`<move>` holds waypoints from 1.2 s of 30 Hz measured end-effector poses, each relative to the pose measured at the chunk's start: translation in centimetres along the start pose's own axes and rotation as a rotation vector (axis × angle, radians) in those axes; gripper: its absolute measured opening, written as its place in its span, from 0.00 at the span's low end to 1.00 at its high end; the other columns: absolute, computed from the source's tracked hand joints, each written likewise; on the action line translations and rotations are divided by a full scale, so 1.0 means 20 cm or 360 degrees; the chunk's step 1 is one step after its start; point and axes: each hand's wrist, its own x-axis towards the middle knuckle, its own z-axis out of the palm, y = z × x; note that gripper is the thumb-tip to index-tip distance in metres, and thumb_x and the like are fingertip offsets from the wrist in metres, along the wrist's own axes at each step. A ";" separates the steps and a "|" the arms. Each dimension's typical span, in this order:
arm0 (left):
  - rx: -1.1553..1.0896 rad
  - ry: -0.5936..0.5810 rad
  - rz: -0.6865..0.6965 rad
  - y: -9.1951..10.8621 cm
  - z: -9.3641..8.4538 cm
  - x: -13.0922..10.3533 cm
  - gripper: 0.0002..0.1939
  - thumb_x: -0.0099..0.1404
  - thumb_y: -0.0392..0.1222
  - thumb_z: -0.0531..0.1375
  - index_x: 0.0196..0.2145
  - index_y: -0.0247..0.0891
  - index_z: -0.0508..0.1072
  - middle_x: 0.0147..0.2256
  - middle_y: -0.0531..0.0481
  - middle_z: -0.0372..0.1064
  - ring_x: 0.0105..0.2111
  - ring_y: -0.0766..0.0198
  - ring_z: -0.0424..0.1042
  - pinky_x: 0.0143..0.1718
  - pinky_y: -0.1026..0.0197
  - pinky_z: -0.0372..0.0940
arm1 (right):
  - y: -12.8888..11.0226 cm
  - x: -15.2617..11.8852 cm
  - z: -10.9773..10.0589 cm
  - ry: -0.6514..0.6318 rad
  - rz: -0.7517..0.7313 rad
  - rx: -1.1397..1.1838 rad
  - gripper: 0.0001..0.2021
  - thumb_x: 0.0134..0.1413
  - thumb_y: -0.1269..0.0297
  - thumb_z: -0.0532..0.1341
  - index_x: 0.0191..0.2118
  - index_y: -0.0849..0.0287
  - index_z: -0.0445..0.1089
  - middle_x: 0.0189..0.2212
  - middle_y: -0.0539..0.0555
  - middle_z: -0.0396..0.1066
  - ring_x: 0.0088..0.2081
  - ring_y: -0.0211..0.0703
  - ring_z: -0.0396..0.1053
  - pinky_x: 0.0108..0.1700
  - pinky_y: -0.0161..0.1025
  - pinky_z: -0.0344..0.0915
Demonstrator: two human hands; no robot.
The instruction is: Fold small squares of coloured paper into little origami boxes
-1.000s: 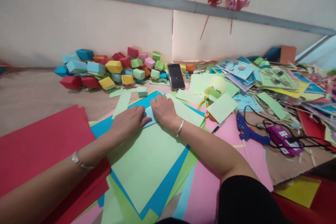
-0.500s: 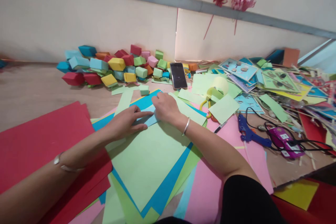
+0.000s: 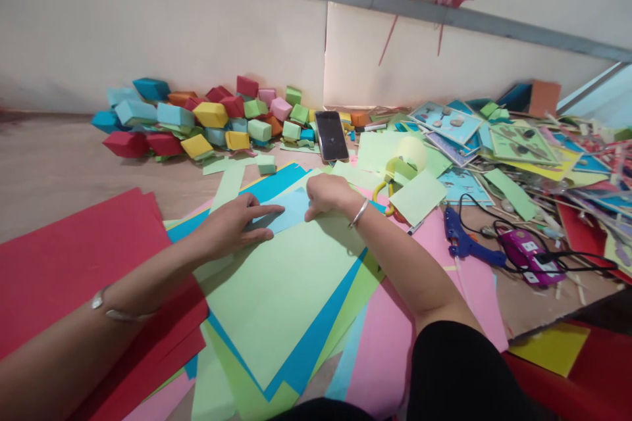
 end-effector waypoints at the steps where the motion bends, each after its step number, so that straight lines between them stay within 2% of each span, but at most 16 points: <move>1: 0.0003 -0.0014 -0.0012 0.00 -0.01 0.00 0.26 0.65 0.50 0.60 0.61 0.52 0.70 0.40 0.47 0.62 0.39 0.56 0.66 0.35 0.60 0.58 | 0.02 -0.01 -0.02 -0.0049 0.0043 -0.0106 0.14 0.38 0.57 0.76 0.24 0.60 0.75 0.26 0.55 0.74 0.33 0.45 0.72 0.30 0.36 0.52; 5: 0.0015 -0.0064 -0.0029 0.01 -0.02 0.00 0.27 0.65 0.49 0.60 0.61 0.51 0.69 0.40 0.47 0.62 0.40 0.55 0.67 0.36 0.60 0.59 | 0.06 -0.05 -0.09 -0.0009 0.0157 -0.0462 0.13 0.43 0.60 0.74 0.33 0.63 0.77 0.33 0.60 0.76 0.36 0.47 0.72 0.30 0.36 0.53; 7: 0.0036 -0.0055 -0.0015 0.02 -0.03 0.00 0.26 0.66 0.48 0.60 0.61 0.51 0.69 0.40 0.47 0.62 0.40 0.56 0.67 0.36 0.60 0.59 | 0.04 -0.06 -0.08 0.0065 -0.0011 -0.0356 0.11 0.51 0.58 0.70 0.33 0.63 0.77 0.32 0.58 0.76 0.35 0.44 0.71 0.31 0.36 0.52; 9: 0.0098 -0.0032 0.0014 0.03 -0.02 -0.01 0.25 0.67 0.47 0.59 0.62 0.51 0.69 0.41 0.46 0.63 0.40 0.55 0.67 0.36 0.60 0.59 | 0.00 -0.04 -0.05 0.0119 -0.0293 -0.0113 0.12 0.58 0.57 0.64 0.32 0.61 0.76 0.32 0.55 0.75 0.33 0.40 0.68 0.31 0.35 0.51; 12: 0.0328 -0.0006 0.0046 0.08 -0.02 -0.04 0.25 0.69 0.44 0.57 0.62 0.53 0.68 0.41 0.44 0.65 0.39 0.53 0.68 0.35 0.58 0.59 | -0.03 0.00 0.00 0.0058 -0.0429 0.0060 0.06 0.54 0.64 0.68 0.33 0.61 0.73 0.34 0.53 0.73 0.33 0.37 0.64 0.31 0.34 0.50; 15: 0.0615 -0.0029 0.0128 0.17 -0.02 -0.09 0.25 0.71 0.36 0.52 0.62 0.55 0.68 0.42 0.42 0.68 0.41 0.51 0.69 0.36 0.56 0.61 | -0.02 0.04 0.04 -0.0011 -0.0489 0.0185 0.06 0.51 0.69 0.69 0.33 0.62 0.71 0.33 0.51 0.71 0.32 0.36 0.62 0.31 0.33 0.50; 18: 0.0741 -0.0114 0.0187 0.23 -0.04 -0.15 0.28 0.68 0.28 0.51 0.62 0.47 0.68 0.45 0.40 0.71 0.45 0.49 0.70 0.38 0.54 0.64 | 0.01 0.06 0.05 0.0029 -0.0502 0.0250 0.08 0.51 0.71 0.69 0.30 0.61 0.68 0.31 0.49 0.68 0.31 0.35 0.60 0.31 0.33 0.50; 21: 0.0781 -0.0222 0.0195 0.26 -0.07 -0.21 0.27 0.67 0.25 0.49 0.60 0.37 0.70 0.47 0.39 0.72 0.46 0.48 0.71 0.38 0.52 0.66 | 0.01 0.06 0.05 0.0035 -0.0526 0.0277 0.09 0.50 0.72 0.69 0.29 0.61 0.67 0.29 0.48 0.67 0.31 0.35 0.59 0.31 0.33 0.50; 25: 0.0762 -0.0283 0.0142 0.22 -0.08 -0.31 0.24 0.67 0.25 0.48 0.55 0.30 0.74 0.48 0.37 0.73 0.47 0.48 0.71 0.41 0.50 0.66 | 0.01 0.06 0.05 0.0011 -0.0549 0.0308 0.09 0.49 0.73 0.69 0.28 0.61 0.66 0.28 0.48 0.66 0.30 0.35 0.60 0.31 0.33 0.50; 28: 0.0708 -0.0267 0.0124 0.15 -0.08 -0.40 0.22 0.63 0.24 0.50 0.46 0.33 0.78 0.44 0.39 0.74 0.44 0.48 0.72 0.40 0.51 0.64 | 0.02 0.07 0.06 0.0024 -0.0560 0.0343 0.09 0.49 0.73 0.68 0.28 0.61 0.67 0.28 0.48 0.67 0.31 0.35 0.60 0.32 0.33 0.51; 31: 0.0661 -0.0270 0.0132 0.08 -0.09 -0.45 0.20 0.59 0.23 0.49 0.35 0.36 0.79 0.35 0.42 0.73 0.38 0.50 0.72 0.35 0.54 0.61 | 0.03 0.07 0.06 0.0031 -0.0578 0.0352 0.08 0.49 0.73 0.68 0.28 0.61 0.67 0.29 0.49 0.68 0.31 0.35 0.61 0.32 0.32 0.51; 34: 0.0556 -0.0222 0.0038 0.03 -0.15 -0.42 0.17 0.64 0.31 0.48 0.26 0.39 0.75 0.30 0.44 0.70 0.30 0.53 0.70 0.28 0.56 0.57 | 0.03 0.07 0.06 0.0030 -0.0574 0.0332 0.08 0.49 0.72 0.69 0.29 0.61 0.68 0.30 0.49 0.69 0.31 0.36 0.61 0.32 0.32 0.51; 35: 0.0516 -0.0152 -0.0037 0.02 -0.17 -0.39 0.17 0.66 0.37 0.49 0.25 0.39 0.74 0.30 0.44 0.70 0.30 0.53 0.70 0.27 0.56 0.56 | 0.02 0.07 0.06 0.0028 -0.0565 0.0320 0.08 0.48 0.72 0.69 0.29 0.61 0.68 0.30 0.49 0.69 0.31 0.36 0.61 0.32 0.32 0.51; 36: 0.0473 -0.0006 -0.0124 0.02 -0.18 -0.34 0.17 0.68 0.42 0.49 0.28 0.39 0.75 0.31 0.43 0.71 0.33 0.51 0.72 0.28 0.57 0.58 | 0.02 0.07 0.06 0.0026 -0.0560 0.0308 0.08 0.48 0.72 0.69 0.29 0.61 0.68 0.30 0.49 0.70 0.31 0.36 0.62 0.32 0.32 0.51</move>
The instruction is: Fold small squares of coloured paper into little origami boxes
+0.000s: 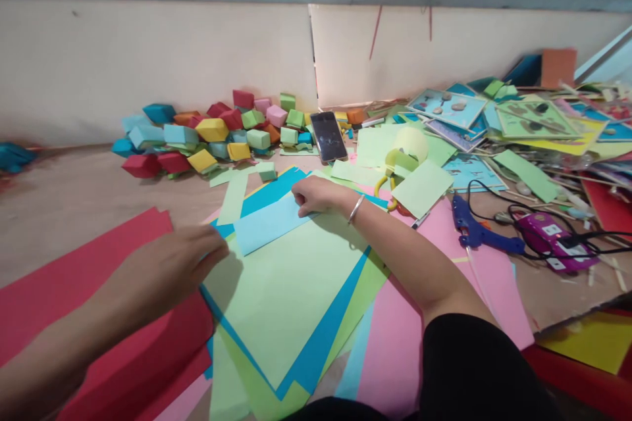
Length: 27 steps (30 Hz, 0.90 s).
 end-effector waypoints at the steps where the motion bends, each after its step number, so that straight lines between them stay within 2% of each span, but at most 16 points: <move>1: -0.0054 0.0128 -0.0080 0.00 -0.01 0.05 0.16 0.68 0.47 0.51 0.33 0.39 0.76 0.35 0.42 0.73 0.36 0.50 0.73 0.30 0.56 0.60 | 0.00 0.00 0.00 0.0000 0.0003 -0.0010 0.08 0.48 0.72 0.69 0.28 0.61 0.68 0.30 0.49 0.70 0.31 0.35 0.62 0.32 0.32 0.51; 3: -0.0159 0.0300 -0.0143 0.00 0.00 0.15 0.20 0.66 0.53 0.55 0.45 0.37 0.75 0.43 0.39 0.74 0.45 0.47 0.72 0.39 0.55 0.64 | 0.00 0.00 0.00 0.0019 0.0000 -0.0024 0.07 0.48 0.72 0.69 0.29 0.62 0.69 0.29 0.49 0.70 0.31 0.35 0.62 0.32 0.32 0.51; 4: -0.0192 0.0312 -0.0144 0.00 0.01 0.19 0.24 0.63 0.54 0.58 0.50 0.36 0.73 0.45 0.38 0.74 0.47 0.46 0.72 0.42 0.54 0.64 | 0.00 0.00 0.00 0.0033 -0.0008 -0.0028 0.07 0.48 0.72 0.69 0.29 0.62 0.69 0.29 0.49 0.70 0.31 0.35 0.62 0.31 0.32 0.51; 7: -0.0265 0.0158 -0.0170 0.03 0.05 0.29 0.31 0.58 0.51 0.63 0.57 0.35 0.69 0.41 0.42 0.76 0.43 0.48 0.73 0.40 0.55 0.63 | 0.02 0.00 0.00 0.0068 -0.0079 -0.0030 0.05 0.50 0.72 0.69 0.30 0.62 0.71 0.29 0.50 0.71 0.31 0.36 0.64 0.33 0.33 0.53; 10: -0.0376 0.0122 -0.0276 0.05 0.07 0.31 0.22 0.57 0.46 0.62 0.50 0.39 0.73 0.32 0.49 0.73 0.34 0.55 0.72 0.32 0.60 0.59 | 0.02 0.00 0.00 0.0324 -0.0244 -0.0026 0.04 0.54 0.71 0.67 0.36 0.63 0.73 0.35 0.53 0.73 0.37 0.39 0.67 0.38 0.34 0.58; 12: -0.0450 0.0213 -0.0305 0.06 0.05 0.30 0.11 0.58 0.46 0.60 0.36 0.39 0.74 0.26 0.52 0.68 0.28 0.59 0.68 0.28 0.61 0.54 | -0.02 0.00 0.01 0.0592 -0.0401 -0.0077 0.13 0.52 0.72 0.68 0.45 0.61 0.73 0.45 0.57 0.72 0.45 0.43 0.68 0.42 0.35 0.60; 13: -0.0491 0.0278 -0.0290 0.06 0.04 0.30 0.08 0.58 0.47 0.59 0.29 0.40 0.71 0.23 0.54 0.65 0.26 0.61 0.65 0.27 0.61 0.53 | -0.06 -0.01 0.02 0.0694 -0.0471 -0.0132 0.19 0.52 0.73 0.68 0.50 0.58 0.71 0.51 0.58 0.70 0.49 0.44 0.67 0.42 0.35 0.60; 14: -0.0540 0.0346 -0.0262 0.06 0.03 0.29 0.09 0.57 0.47 0.58 0.24 0.40 0.66 0.21 0.55 0.62 0.24 0.62 0.62 0.26 0.61 0.51 | -0.09 -0.02 0.03 0.0750 -0.0513 -0.0202 0.22 0.52 0.74 0.66 0.53 0.55 0.70 0.55 0.57 0.68 0.51 0.45 0.66 0.40 0.35 0.60; 16: -0.0678 0.0447 -0.0203 0.08 0.01 0.28 0.14 0.55 0.47 0.57 0.19 0.41 0.58 0.19 0.56 0.58 0.22 0.64 0.59 0.26 0.62 0.50 | -0.16 -0.04 0.05 0.0769 -0.0466 -0.0368 0.21 0.59 0.76 0.59 0.56 0.50 0.68 0.56 0.54 0.68 0.49 0.44 0.67 0.33 0.34 0.56; 18: -0.0829 0.0472 -0.0178 0.10 -0.01 0.26 0.14 0.53 0.46 0.58 0.17 0.42 0.57 0.18 0.57 0.56 0.21 0.66 0.57 0.25 0.62 0.50 | -0.22 -0.06 0.07 0.0790 -0.0444 -0.0459 0.21 0.64 0.73 0.54 0.58 0.46 0.66 0.60 0.53 0.65 0.49 0.43 0.67 0.30 0.34 0.53; 20: -0.0973 0.0450 -0.0156 0.12 -0.02 0.24 0.13 0.51 0.47 0.60 0.17 0.41 0.60 0.17 0.57 0.56 0.21 0.66 0.57 0.25 0.62 0.50 | -0.24 -0.08 0.08 0.0819 -0.0472 -0.0520 0.18 0.67 0.71 0.51 0.55 0.47 0.69 0.63 0.53 0.62 0.50 0.43 0.67 0.30 0.33 0.52; 22: -0.1202 0.0385 -0.0139 0.12 -0.03 0.23 0.13 0.51 0.50 0.62 0.20 0.40 0.67 0.18 0.57 0.57 0.21 0.66 0.58 0.25 0.62 0.51 | -0.23 -0.09 0.07 0.0817 -0.0503 -0.0583 0.14 0.67 0.71 0.51 0.46 0.53 0.73 0.57 0.55 0.68 0.47 0.42 0.68 0.30 0.33 0.54; 24: -0.1556 0.0393 -0.0217 0.09 -0.04 0.23 0.18 0.52 0.57 0.63 0.25 0.38 0.72 0.19 0.57 0.59 0.22 0.66 0.58 0.24 0.63 0.52 | -0.21 -0.09 0.06 0.0871 -0.0527 -0.0600 0.14 0.66 0.73 0.50 0.38 0.57 0.73 0.46 0.55 0.75 0.40 0.40 0.70 0.31 0.34 0.57; 26: -0.1930 0.0583 -0.0415 0.03 -0.05 0.25 0.24 0.53 0.64 0.62 0.28 0.37 0.73 0.22 0.56 0.62 0.22 0.67 0.60 0.24 0.64 0.55 | -0.18 -0.09 0.04 0.1084 -0.0623 -0.0521 0.15 0.66 0.74 0.49 0.36 0.58 0.72 0.40 0.56 0.76 0.38 0.39 0.71 0.36 0.34 0.63; 27: -0.2079 0.0754 -0.0528 -0.01 -0.05 0.26 0.25 0.53 0.65 0.63 0.30 0.37 0.73 0.24 0.55 0.64 0.24 0.67 0.62 0.24 0.64 0.57 | -0.17 -0.09 0.04 0.1234 -0.0701 -0.0445 0.15 0.66 0.74 0.48 0.36 0.58 0.72 0.41 0.57 0.76 0.40 0.40 0.72 0.39 0.35 0.66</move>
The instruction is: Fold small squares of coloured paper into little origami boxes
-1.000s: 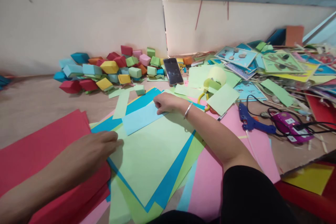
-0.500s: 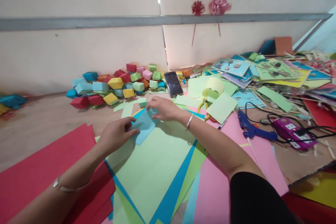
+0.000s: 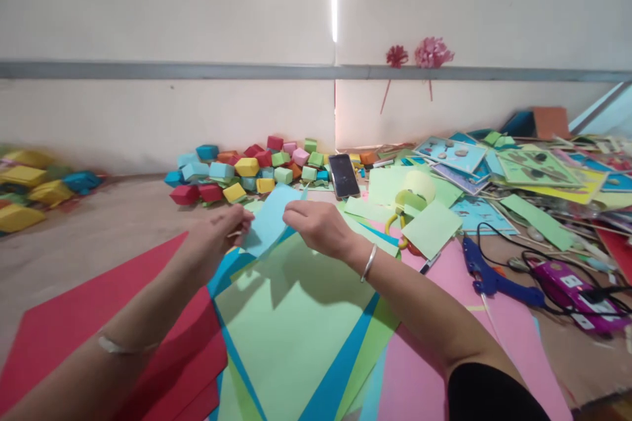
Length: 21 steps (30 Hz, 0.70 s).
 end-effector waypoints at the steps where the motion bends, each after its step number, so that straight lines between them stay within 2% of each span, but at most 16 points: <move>1: -0.0115 0.0137 -0.0009 -0.01 -0.03 0.03 0.25 0.52 0.64 0.65 0.32 0.37 0.73 0.28 0.53 0.67 0.26 0.66 0.65 0.27 0.64 0.61 | 0.01 0.00 0.00 0.0168 -0.0042 0.0071 0.15 0.66 0.73 0.48 0.38 0.58 0.72 0.42 0.58 0.76 0.43 0.41 0.73 0.43 0.37 0.68; 3: -0.0271 0.0203 -0.0060 -0.02 -0.08 0.08 0.27 0.51 0.62 0.68 0.38 0.37 0.74 0.34 0.49 0.73 0.31 0.63 0.71 0.32 0.63 0.66 | 0.02 -0.01 0.00 0.0407 -0.0135 0.0202 0.13 0.65 0.72 0.49 0.39 0.57 0.71 0.45 0.60 0.76 0.47 0.42 0.74 0.49 0.40 0.71; 4: -0.0351 0.0130 -0.0120 -0.02 -0.10 0.09 0.28 0.50 0.60 0.69 0.40 0.37 0.74 0.36 0.48 0.74 0.34 0.61 0.73 0.34 0.62 0.68 | 0.02 -0.02 0.00 0.0460 -0.0173 0.0246 0.13 0.65 0.72 0.50 0.40 0.56 0.71 0.45 0.60 0.76 0.48 0.42 0.74 0.50 0.41 0.72; 8: -0.0620 -0.0534 -0.0459 0.01 -0.13 0.07 0.29 0.47 0.50 0.73 0.45 0.35 0.75 0.41 0.40 0.79 0.40 0.49 0.78 0.40 0.52 0.73 | 0.02 -0.04 0.03 0.0447 -0.0236 0.0320 0.12 0.64 0.72 0.51 0.42 0.55 0.71 0.47 0.60 0.77 0.50 0.42 0.75 0.48 0.41 0.75; 10: -0.0740 -0.0671 -0.0607 0.03 -0.11 0.05 0.26 0.49 0.44 0.72 0.45 0.34 0.75 0.41 0.40 0.80 0.42 0.46 0.79 0.42 0.49 0.74 | 0.02 -0.04 0.04 0.0436 -0.0268 0.0359 0.12 0.64 0.73 0.51 0.42 0.55 0.71 0.48 0.61 0.76 0.51 0.42 0.74 0.49 0.41 0.74; 13: -0.0862 -0.0525 -0.0737 0.04 -0.08 0.03 0.22 0.52 0.35 0.69 0.45 0.34 0.75 0.38 0.43 0.81 0.42 0.46 0.79 0.44 0.48 0.75 | 0.04 -0.03 0.05 0.0401 -0.0340 0.0337 0.12 0.63 0.74 0.54 0.42 0.55 0.73 0.46 0.60 0.75 0.49 0.43 0.73 0.50 0.42 0.73; 15: -0.0897 -0.0422 -0.0728 0.03 -0.07 0.04 0.20 0.53 0.32 0.67 0.46 0.34 0.75 0.37 0.45 0.81 0.43 0.47 0.79 0.45 0.49 0.75 | 0.06 -0.02 0.05 0.0345 -0.0305 0.0296 0.11 0.62 0.73 0.57 0.39 0.53 0.76 0.43 0.58 0.75 0.46 0.43 0.72 0.49 0.44 0.71; 18: -0.0896 -0.0378 -0.0717 0.02 -0.08 0.05 0.18 0.53 0.30 0.67 0.43 0.33 0.75 0.38 0.43 0.81 0.44 0.48 0.79 0.47 0.50 0.75 | 0.10 -0.01 0.05 0.0320 -0.0056 0.0428 0.12 0.61 0.72 0.58 0.35 0.52 0.78 0.41 0.56 0.72 0.43 0.42 0.70 0.48 0.45 0.71; 21: -0.0917 -0.0519 -0.0710 0.01 -0.09 0.05 0.17 0.51 0.33 0.70 0.41 0.34 0.77 0.41 0.41 0.81 0.44 0.48 0.79 0.49 0.48 0.74 | 0.13 -0.01 0.04 0.0380 0.0298 0.0722 0.06 0.56 0.67 0.64 0.31 0.54 0.78 0.50 0.59 0.68 0.47 0.45 0.68 0.48 0.46 0.70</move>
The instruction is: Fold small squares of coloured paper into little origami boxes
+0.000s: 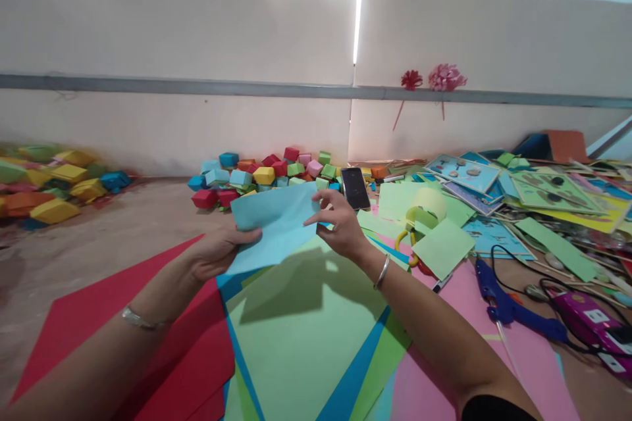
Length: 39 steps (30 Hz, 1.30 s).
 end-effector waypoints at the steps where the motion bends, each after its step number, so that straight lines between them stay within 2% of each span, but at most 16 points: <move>1: 0.0007 -0.0093 -0.0001 0.00 0.00 0.00 0.18 0.51 0.35 0.71 0.42 0.34 0.78 0.43 0.40 0.80 0.45 0.47 0.79 0.50 0.47 0.74 | 0.00 0.00 0.00 0.0050 0.0128 0.0101 0.05 0.53 0.64 0.66 0.28 0.56 0.77 0.53 0.59 0.67 0.49 0.47 0.68 0.49 0.47 0.69; 3: 0.0051 -0.0250 -0.0007 0.00 -0.01 -0.01 0.19 0.53 0.41 0.71 0.43 0.36 0.79 0.46 0.39 0.79 0.47 0.46 0.78 0.52 0.45 0.72 | -0.01 0.01 0.01 0.0143 0.0381 0.0335 0.13 0.48 0.57 0.69 0.22 0.59 0.71 0.55 0.60 0.65 0.51 0.49 0.67 0.50 0.47 0.68; 4: 0.0083 -0.0293 -0.0006 0.00 -0.01 -0.01 0.19 0.54 0.43 0.71 0.43 0.36 0.80 0.47 0.39 0.79 0.47 0.46 0.78 0.53 0.45 0.71 | -0.02 0.01 0.02 0.0177 0.0501 0.0447 0.16 0.46 0.55 0.69 0.20 0.59 0.67 0.52 0.60 0.67 0.49 0.48 0.68 0.48 0.45 0.69; 6: 0.0142 -0.0304 0.0020 0.01 0.00 -0.02 0.18 0.55 0.45 0.70 0.43 0.37 0.80 0.50 0.39 0.78 0.49 0.45 0.77 0.55 0.44 0.69 | -0.03 0.01 0.04 0.0215 0.0721 0.0579 0.19 0.45 0.52 0.68 0.19 0.58 0.62 0.38 0.56 0.70 0.37 0.42 0.68 0.38 0.40 0.67; 8: 0.0158 -0.0243 0.0120 0.01 0.00 -0.02 0.18 0.54 0.45 0.69 0.43 0.40 0.81 0.51 0.42 0.77 0.53 0.44 0.75 0.56 0.44 0.68 | -0.05 0.00 0.05 0.0236 0.0874 0.0577 0.19 0.44 0.53 0.67 0.19 0.57 0.60 0.23 0.48 0.62 0.27 0.36 0.59 0.30 0.36 0.61; 10: 0.0140 -0.0128 0.0274 0.02 0.00 -0.02 0.20 0.55 0.51 0.68 0.43 0.40 0.80 0.50 0.43 0.78 0.55 0.43 0.72 0.55 0.43 0.69 | -0.06 0.00 0.06 0.0264 0.0929 0.0546 0.18 0.42 0.53 0.67 0.19 0.57 0.60 0.19 0.45 0.53 0.24 0.34 0.52 0.27 0.34 0.55; 13: 0.0276 0.0095 0.0579 0.05 0.02 -0.05 0.34 0.54 0.66 0.64 0.49 0.39 0.77 0.47 0.40 0.78 0.52 0.41 0.74 0.48 0.46 0.72 | -0.07 0.00 0.06 0.0257 0.0903 0.0538 0.18 0.42 0.53 0.66 0.19 0.57 0.60 0.19 0.45 0.54 0.24 0.33 0.52 0.26 0.34 0.54; 15: 0.0552 0.0293 0.0769 0.07 0.03 -0.06 0.41 0.46 0.66 0.70 0.52 0.37 0.76 0.43 0.41 0.79 0.45 0.46 0.76 0.41 0.52 0.74 | -0.06 0.00 0.07 0.0235 0.0865 0.0522 0.18 0.43 0.53 0.66 0.19 0.57 0.59 0.21 0.47 0.57 0.25 0.34 0.56 0.28 0.35 0.58; 18: 0.0874 0.0595 0.0876 0.07 0.05 -0.08 0.37 0.38 0.58 0.73 0.44 0.33 0.80 0.35 0.45 0.78 0.33 0.56 0.74 0.31 0.60 0.70 | -0.05 0.00 0.08 0.0152 0.0839 0.0591 0.15 0.43 0.53 0.67 0.24 0.58 0.65 0.26 0.50 0.67 0.30 0.39 0.65 0.33 0.37 0.66; 20: 0.0954 0.0703 0.0891 0.06 0.05 -0.08 0.31 0.39 0.57 0.72 0.39 0.33 0.82 0.31 0.47 0.77 0.29 0.60 0.71 0.28 0.62 0.68 | -0.04 -0.01 0.09 0.0102 0.0834 0.0718 0.17 0.41 0.55 0.69 0.37 0.58 0.70 0.33 0.53 0.72 0.35 0.42 0.70 0.38 0.39 0.70; 22: 0.1018 0.0739 0.0910 0.05 0.05 -0.07 0.28 0.41 0.56 0.70 0.36 0.34 0.83 0.29 0.48 0.76 0.28 0.61 0.69 0.26 0.63 0.66 | -0.05 -0.01 0.10 0.0128 0.0824 0.0748 0.29 0.40 0.57 0.70 0.51 0.58 0.68 0.37 0.54 0.73 0.37 0.43 0.72 0.41 0.41 0.72; 24: 0.1105 0.0751 0.0922 0.04 0.05 -0.06 0.25 0.42 0.55 0.69 0.35 0.35 0.83 0.26 0.49 0.76 0.26 0.62 0.68 0.25 0.64 0.64 | -0.05 0.00 0.09 0.0215 0.0818 0.0641 0.34 0.42 0.57 0.70 0.57 0.58 0.64 0.37 0.54 0.73 0.37 0.42 0.72 0.42 0.42 0.72; 26: 0.1208 0.0769 0.0937 0.03 0.06 -0.05 0.23 0.43 0.55 0.68 0.34 0.37 0.84 0.24 0.50 0.75 0.24 0.63 0.66 0.22 0.65 0.61 | -0.06 0.00 0.08 0.0285 0.0828 0.0492 0.26 0.46 0.57 0.67 0.53 0.59 0.69 0.34 0.53 0.73 0.36 0.41 0.71 0.41 0.40 0.71; 28: 0.1301 0.0794 0.0954 0.03 0.06 -0.06 0.21 0.45 0.55 0.66 0.33 0.38 0.84 0.22 0.51 0.73 0.23 0.64 0.64 0.21 0.65 0.57 | -0.07 0.00 0.07 0.0297 0.0842 0.0385 0.16 0.49 0.58 0.64 0.43 0.60 0.73 0.32 0.53 0.73 0.34 0.40 0.70 0.39 0.39 0.70; 30: 0.1347 0.0797 0.0973 0.03 0.06 -0.06 0.20 0.46 0.55 0.65 0.30 0.38 0.84 0.22 0.51 0.73 0.23 0.64 0.64 0.21 0.65 0.56 | -0.07 0.00 0.07 0.0291 0.0846 0.0340 0.10 0.50 0.60 0.62 0.37 0.60 0.74 0.31 0.54 0.74 0.32 0.40 0.70 0.38 0.38 0.69; 39: 0.1784 0.0594 0.0889 0.03 0.03 -0.03 0.22 0.52 0.58 0.58 0.27 0.37 0.80 0.23 0.50 0.74 0.24 0.62 0.66 0.24 0.64 0.57 | -0.03 -0.01 0.08 0.0185 0.0733 0.0270 0.09 0.50 0.69 0.60 0.35 0.59 0.78 0.34 0.53 0.78 0.34 0.39 0.72 0.38 0.36 0.68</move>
